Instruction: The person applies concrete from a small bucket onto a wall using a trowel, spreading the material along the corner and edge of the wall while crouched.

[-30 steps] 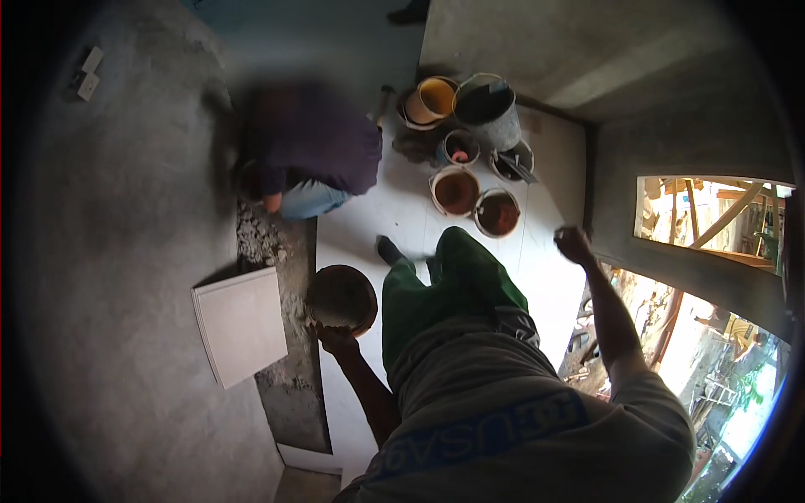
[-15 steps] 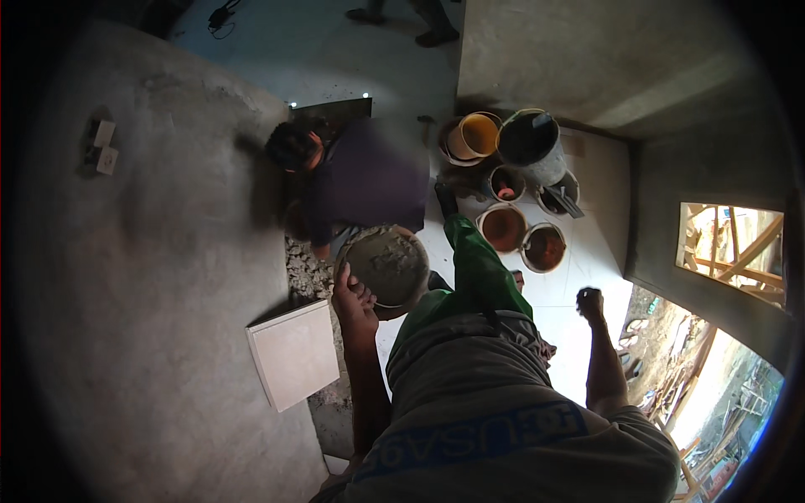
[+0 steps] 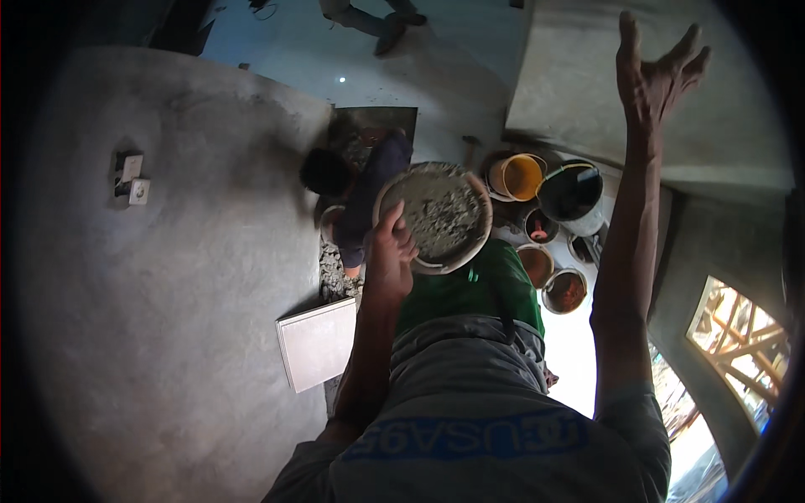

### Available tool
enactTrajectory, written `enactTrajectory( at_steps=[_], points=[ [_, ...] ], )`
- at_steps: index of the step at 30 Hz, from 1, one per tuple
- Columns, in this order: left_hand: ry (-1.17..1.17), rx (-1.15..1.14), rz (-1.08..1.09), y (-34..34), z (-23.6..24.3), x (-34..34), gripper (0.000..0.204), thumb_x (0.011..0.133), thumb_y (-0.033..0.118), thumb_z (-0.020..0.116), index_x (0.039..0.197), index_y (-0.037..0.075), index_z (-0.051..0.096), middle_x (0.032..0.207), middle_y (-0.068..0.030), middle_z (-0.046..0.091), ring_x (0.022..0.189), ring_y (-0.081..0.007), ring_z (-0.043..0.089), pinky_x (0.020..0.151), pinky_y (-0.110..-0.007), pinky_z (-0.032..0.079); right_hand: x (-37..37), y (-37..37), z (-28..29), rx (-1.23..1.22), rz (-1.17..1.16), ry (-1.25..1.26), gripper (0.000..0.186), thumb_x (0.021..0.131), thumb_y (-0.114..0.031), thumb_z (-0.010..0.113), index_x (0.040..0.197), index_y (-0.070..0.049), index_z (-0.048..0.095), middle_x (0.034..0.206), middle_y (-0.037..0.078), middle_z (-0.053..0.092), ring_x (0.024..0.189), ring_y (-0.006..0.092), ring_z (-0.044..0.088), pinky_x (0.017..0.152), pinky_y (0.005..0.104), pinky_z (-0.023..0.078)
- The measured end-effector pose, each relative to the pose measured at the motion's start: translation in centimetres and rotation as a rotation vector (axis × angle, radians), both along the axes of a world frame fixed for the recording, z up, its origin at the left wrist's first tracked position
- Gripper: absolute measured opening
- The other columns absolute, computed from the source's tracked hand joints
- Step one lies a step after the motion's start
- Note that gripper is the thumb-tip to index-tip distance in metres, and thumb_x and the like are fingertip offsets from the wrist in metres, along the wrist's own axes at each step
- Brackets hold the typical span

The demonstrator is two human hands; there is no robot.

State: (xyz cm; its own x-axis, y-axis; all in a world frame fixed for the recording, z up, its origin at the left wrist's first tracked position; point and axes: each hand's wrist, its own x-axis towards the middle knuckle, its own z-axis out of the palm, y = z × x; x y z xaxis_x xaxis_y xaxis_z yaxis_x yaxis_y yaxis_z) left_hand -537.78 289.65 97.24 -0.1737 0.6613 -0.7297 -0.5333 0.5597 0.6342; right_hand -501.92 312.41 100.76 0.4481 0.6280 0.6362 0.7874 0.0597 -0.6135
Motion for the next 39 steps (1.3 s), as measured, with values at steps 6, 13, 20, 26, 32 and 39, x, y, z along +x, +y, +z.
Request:
enactTrajectory(
  at_steps=[6,13,20,26,32,39],
  points=[
    [0.014,0.073,0.031,8.8,2.2,1.7,0.035,0.099,0.040,0.076,0.082,0.020,0.053,0.060,0.0135,0.033,0.051,-0.0036,0.030,0.056,-0.026,0.027,-2.7,8.2,1.5,-0.036,0.023,0.079,0.128,0.092,-0.094,0.037,0.171,-0.008,-0.017,0.165,0.044,-0.031,0.154,0.0660,-0.025,0.123,0.0792,0.001],
    [-0.030,0.088,0.009,18.5,1.2,2.6,0.034,0.097,0.039,0.080,0.087,0.019,0.055,0.060,0.0130,0.034,0.050,-0.0042,0.031,0.057,-0.027,0.030,-2.8,10.7,0.3,0.074,-0.089,0.069,0.122,0.095,-0.092,0.035,0.172,-0.015,-0.020,0.167,0.042,-0.031,0.154,0.0644,-0.026,0.123,0.0759,-0.007],
    [0.008,-0.006,-0.033,29.5,-2.6,1.5,0.032,0.097,0.032,0.078,0.082,0.021,0.051,0.061,0.0127,0.032,0.051,-0.0048,0.030,0.056,-0.028,0.029,0.2,14.1,-5.5,0.114,-0.281,-0.076,0.110,0.102,-0.083,0.019,0.171,-0.004,-0.016,0.173,0.037,-0.021,0.162,0.0497,-0.021,0.125,0.0724,-0.011],
    [-0.056,-0.132,-0.110,40.0,-7.0,-2.5,0.026,0.096,0.031,0.076,0.082,0.018,0.059,0.065,0.0092,0.040,0.053,-0.0064,0.037,0.054,-0.030,0.034,-0.1,14.0,-5.0,0.029,-0.408,-0.340,0.082,0.100,-0.052,0.061,0.155,0.005,0.045,0.163,0.031,0.036,0.152,0.0460,0.035,0.120,0.0596,0.037],
    [0.006,-0.210,-0.162,47.8,-9.1,-6.9,0.026,0.097,0.027,0.076,0.080,0.022,0.057,0.063,0.0091,0.038,0.052,-0.0058,0.035,0.052,-0.028,0.030,-3.6,14.8,-4.6,-0.107,-0.617,-0.340,0.079,0.100,-0.050,0.061,0.154,0.005,0.046,0.159,0.031,0.039,0.148,0.0454,0.038,0.118,0.0593,0.039],
    [0.016,-0.171,-0.162,58.6,-9.8,-14.1,0.023,0.095,0.031,0.079,0.086,0.020,0.060,0.072,0.0108,0.039,0.061,-0.0049,0.036,0.058,-0.029,0.033,-7.5,14.4,-5.5,-0.197,-0.854,-0.246,0.075,0.100,-0.047,0.061,0.152,0.006,0.047,0.154,0.031,0.042,0.143,0.0448,0.042,0.114,0.0590,0.042]
  ],
)
